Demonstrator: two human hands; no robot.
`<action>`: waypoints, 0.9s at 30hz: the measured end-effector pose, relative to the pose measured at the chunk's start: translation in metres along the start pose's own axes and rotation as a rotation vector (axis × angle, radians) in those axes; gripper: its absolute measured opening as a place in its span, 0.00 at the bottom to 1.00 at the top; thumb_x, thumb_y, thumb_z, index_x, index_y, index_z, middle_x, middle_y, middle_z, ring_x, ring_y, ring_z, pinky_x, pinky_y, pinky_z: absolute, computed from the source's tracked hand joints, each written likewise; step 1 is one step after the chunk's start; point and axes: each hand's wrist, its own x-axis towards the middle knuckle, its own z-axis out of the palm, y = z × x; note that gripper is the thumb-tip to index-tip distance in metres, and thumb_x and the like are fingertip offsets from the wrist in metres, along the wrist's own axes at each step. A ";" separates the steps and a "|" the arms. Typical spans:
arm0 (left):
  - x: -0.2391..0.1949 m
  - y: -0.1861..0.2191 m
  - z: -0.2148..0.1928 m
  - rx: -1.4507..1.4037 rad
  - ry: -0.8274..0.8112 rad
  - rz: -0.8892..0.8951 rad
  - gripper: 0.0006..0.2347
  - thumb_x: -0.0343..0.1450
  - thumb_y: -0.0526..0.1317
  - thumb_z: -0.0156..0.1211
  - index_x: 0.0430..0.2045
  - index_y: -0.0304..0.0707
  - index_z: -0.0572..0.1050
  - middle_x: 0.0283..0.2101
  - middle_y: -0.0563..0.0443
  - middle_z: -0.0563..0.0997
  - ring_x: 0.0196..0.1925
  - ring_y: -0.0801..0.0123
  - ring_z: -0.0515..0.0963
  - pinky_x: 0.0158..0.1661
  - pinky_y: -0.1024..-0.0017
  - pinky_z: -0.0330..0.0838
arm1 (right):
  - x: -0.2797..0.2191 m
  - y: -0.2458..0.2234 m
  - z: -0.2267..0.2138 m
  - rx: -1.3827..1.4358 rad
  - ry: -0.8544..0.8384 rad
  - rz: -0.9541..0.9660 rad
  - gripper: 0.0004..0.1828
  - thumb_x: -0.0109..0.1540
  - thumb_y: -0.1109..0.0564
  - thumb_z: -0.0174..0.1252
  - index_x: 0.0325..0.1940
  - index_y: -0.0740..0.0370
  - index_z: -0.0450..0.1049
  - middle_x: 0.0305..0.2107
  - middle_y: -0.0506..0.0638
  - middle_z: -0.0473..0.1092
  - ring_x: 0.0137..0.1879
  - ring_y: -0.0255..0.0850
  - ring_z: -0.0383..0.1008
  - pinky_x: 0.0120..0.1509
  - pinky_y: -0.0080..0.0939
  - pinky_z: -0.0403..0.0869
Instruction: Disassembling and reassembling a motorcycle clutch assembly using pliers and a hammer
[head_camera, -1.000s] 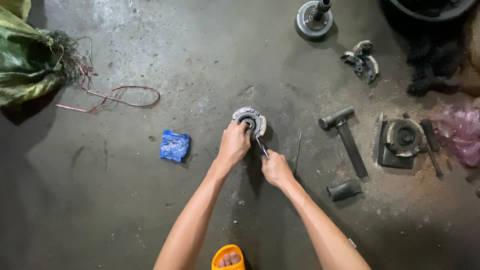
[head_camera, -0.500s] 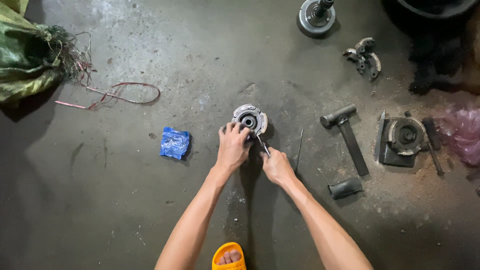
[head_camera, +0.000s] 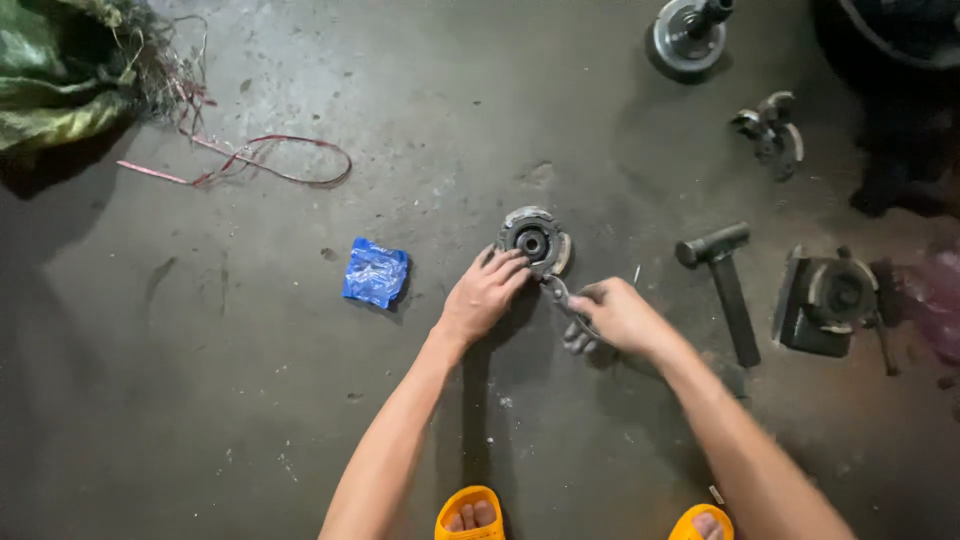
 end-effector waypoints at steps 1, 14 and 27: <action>-0.001 -0.002 0.002 -0.028 0.059 0.036 0.07 0.72 0.36 0.58 0.43 0.41 0.76 0.47 0.47 0.80 0.58 0.60 0.77 0.63 0.52 0.66 | -0.002 -0.014 -0.009 0.068 -0.077 0.041 0.22 0.66 0.52 0.54 0.54 0.73 0.78 0.44 0.72 0.78 0.56 0.63 0.78 0.62 0.65 0.72; -0.007 -0.017 0.016 -0.143 0.183 0.120 0.09 0.77 0.35 0.48 0.41 0.37 0.79 0.45 0.44 0.81 0.53 0.56 0.81 0.64 0.53 0.70 | 0.104 -0.004 -0.024 -0.249 -0.337 0.137 0.20 0.62 0.49 0.63 0.42 0.73 0.81 0.27 0.67 0.79 0.37 0.55 0.83 0.40 0.52 0.78; -0.005 -0.016 0.020 -0.114 0.242 0.123 0.11 0.78 0.36 0.44 0.40 0.38 0.78 0.45 0.44 0.80 0.54 0.56 0.80 0.64 0.53 0.68 | 0.142 0.006 -0.014 -0.503 -0.306 0.105 0.19 0.60 0.48 0.61 0.41 0.67 0.84 0.32 0.65 0.80 0.44 0.58 0.83 0.43 0.56 0.80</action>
